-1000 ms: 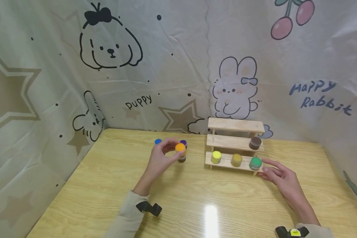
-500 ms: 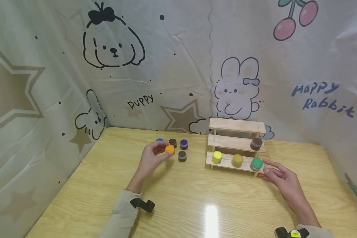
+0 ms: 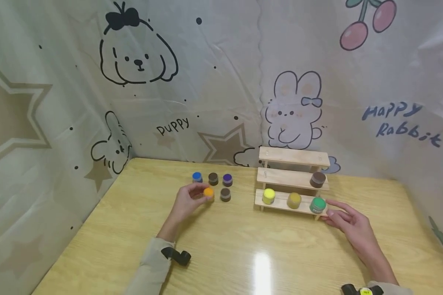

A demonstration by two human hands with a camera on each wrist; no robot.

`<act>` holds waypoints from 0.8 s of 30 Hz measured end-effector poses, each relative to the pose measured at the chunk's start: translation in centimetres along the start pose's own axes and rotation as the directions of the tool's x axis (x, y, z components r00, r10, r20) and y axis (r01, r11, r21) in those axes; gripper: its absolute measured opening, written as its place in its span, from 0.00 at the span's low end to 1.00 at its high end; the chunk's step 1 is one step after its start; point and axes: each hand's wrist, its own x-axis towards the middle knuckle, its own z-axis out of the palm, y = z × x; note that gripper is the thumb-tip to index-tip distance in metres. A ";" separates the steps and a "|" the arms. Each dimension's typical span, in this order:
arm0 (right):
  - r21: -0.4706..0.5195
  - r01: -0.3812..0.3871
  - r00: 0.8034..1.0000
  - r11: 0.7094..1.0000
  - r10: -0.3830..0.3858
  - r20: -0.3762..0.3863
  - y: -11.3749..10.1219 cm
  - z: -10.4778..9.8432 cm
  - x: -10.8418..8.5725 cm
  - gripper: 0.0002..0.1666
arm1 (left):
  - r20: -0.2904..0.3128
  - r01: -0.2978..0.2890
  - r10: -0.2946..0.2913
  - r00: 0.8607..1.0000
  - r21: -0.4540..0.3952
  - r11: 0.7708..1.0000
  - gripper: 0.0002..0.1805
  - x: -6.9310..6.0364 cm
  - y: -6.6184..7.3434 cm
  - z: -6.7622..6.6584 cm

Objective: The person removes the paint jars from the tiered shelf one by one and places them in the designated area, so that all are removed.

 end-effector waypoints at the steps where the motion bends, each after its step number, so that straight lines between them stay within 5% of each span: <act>1: 0.005 0.004 1.000 1.000 -0.004 0.000 0.0 0.0 0.1 0.23 | 0.002 0.001 -0.001 1.000 -0.006 1.000 0.18 0.1 -0.1 0.0; 10: 0.020 -0.020 1.000 1.000 0.020 0.005 0.1 0.2 0.1 0.22 | 0.006 0.035 -0.035 0.999 -0.032 0.999 0.17 0.4 -0.9 0.0; 24: 0.037 -0.033 0.999 0.999 0.033 -0.021 0.2 0.1 0.3 0.21 | 0.031 0.013 -0.012 0.999 -0.030 0.999 0.18 0.7 -1.7 0.0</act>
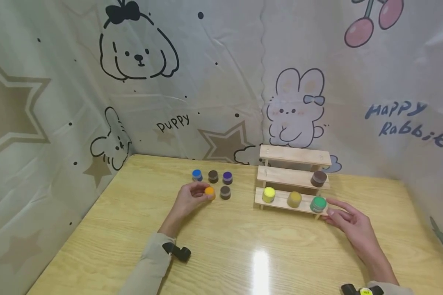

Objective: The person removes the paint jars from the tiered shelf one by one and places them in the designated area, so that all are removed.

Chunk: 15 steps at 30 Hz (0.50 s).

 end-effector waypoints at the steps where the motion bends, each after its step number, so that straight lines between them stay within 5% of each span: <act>1: -0.001 0.003 1.000 1.000 -0.003 -0.001 0.1 0.0 -0.1 0.21 | 0.003 -0.001 0.001 1.000 0.002 1.000 0.18 0.0 0.0 0.0; 9: -0.006 0.031 0.999 1.000 -0.031 0.008 0.6 0.1 -0.3 0.21 | -0.021 -0.020 0.022 1.000 0.105 0.994 0.18 0.0 0.9 0.1; 15: -0.022 0.041 0.999 0.999 -0.040 0.012 0.3 0.2 -0.3 0.21 | -0.032 -0.171 0.178 0.984 0.150 0.974 0.16 -0.4 3.2 0.6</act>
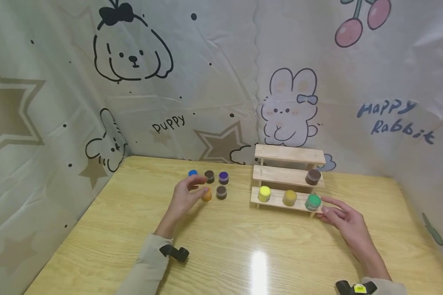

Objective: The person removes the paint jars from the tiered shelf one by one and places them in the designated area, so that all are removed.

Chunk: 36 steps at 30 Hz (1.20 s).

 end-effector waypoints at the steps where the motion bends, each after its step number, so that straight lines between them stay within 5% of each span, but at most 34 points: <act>1: -0.002 0.002 1.000 1.000 -0.002 0.004 0.0 0.1 0.1 0.21 | -0.009 -0.021 0.021 1.000 0.008 1.000 0.16 -0.1 0.4 0.1; 7: -0.003 -0.007 1.000 1.000 0.007 0.017 -0.1 -0.2 0.3 0.21 | -0.029 -0.073 0.074 0.997 0.005 0.997 0.15 0.1 2.1 1.3; 21: 0.015 0.010 1.000 1.000 -0.010 0.025 -0.3 0.0 0.1 0.20 | 0.050 -0.161 0.161 0.986 -0.001 0.987 0.15 1.6 7.1 6.4; 36: 0.037 0.008 1.000 0.999 -0.009 0.028 -0.2 0.0 0.0 0.21 | 0.132 -0.174 0.189 0.973 -0.116 0.978 0.18 2.9 10.8 12.1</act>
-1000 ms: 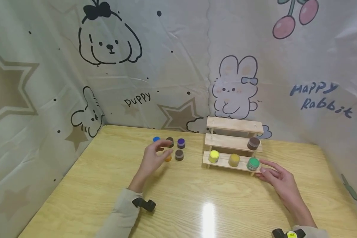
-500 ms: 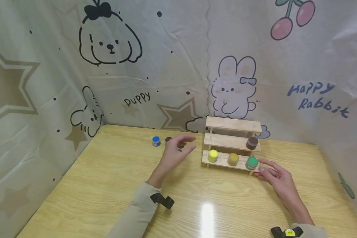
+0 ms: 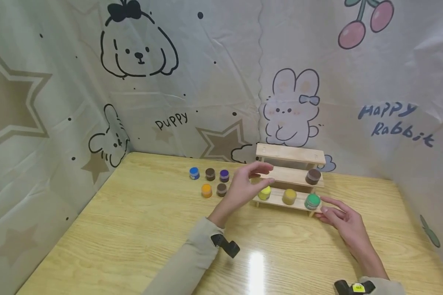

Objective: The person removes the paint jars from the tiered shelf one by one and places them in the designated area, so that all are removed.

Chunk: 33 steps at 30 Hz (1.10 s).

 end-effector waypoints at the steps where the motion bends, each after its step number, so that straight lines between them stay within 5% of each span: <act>1: 0.000 -0.001 1.000 1.000 0.001 0.000 0.0 0.0 0.0 0.21 | 0.006 -0.001 0.001 1.000 -0.011 1.000 0.18 0.3 0.2 0.4; 15: -0.011 0.007 1.000 1.000 -0.007 0.008 0.1 -0.1 -0.1 0.21 | 0.062 0.037 -0.034 0.998 -0.055 0.998 0.23 3.2 1.3 6.3; 25: -0.034 0.026 1.000 0.999 -0.026 -0.004 0.0 -0.3 0.1 0.20 | 0.109 0.150 -0.156 0.982 0.061 0.987 0.24 5.1 1.2 9.0; 33: -0.039 0.011 1.000 0.999 -0.011 -0.009 0.2 -0.2 0.0 0.20 | 0.104 0.168 -0.188 0.977 0.175 0.970 0.24 5.8 0.2 10.4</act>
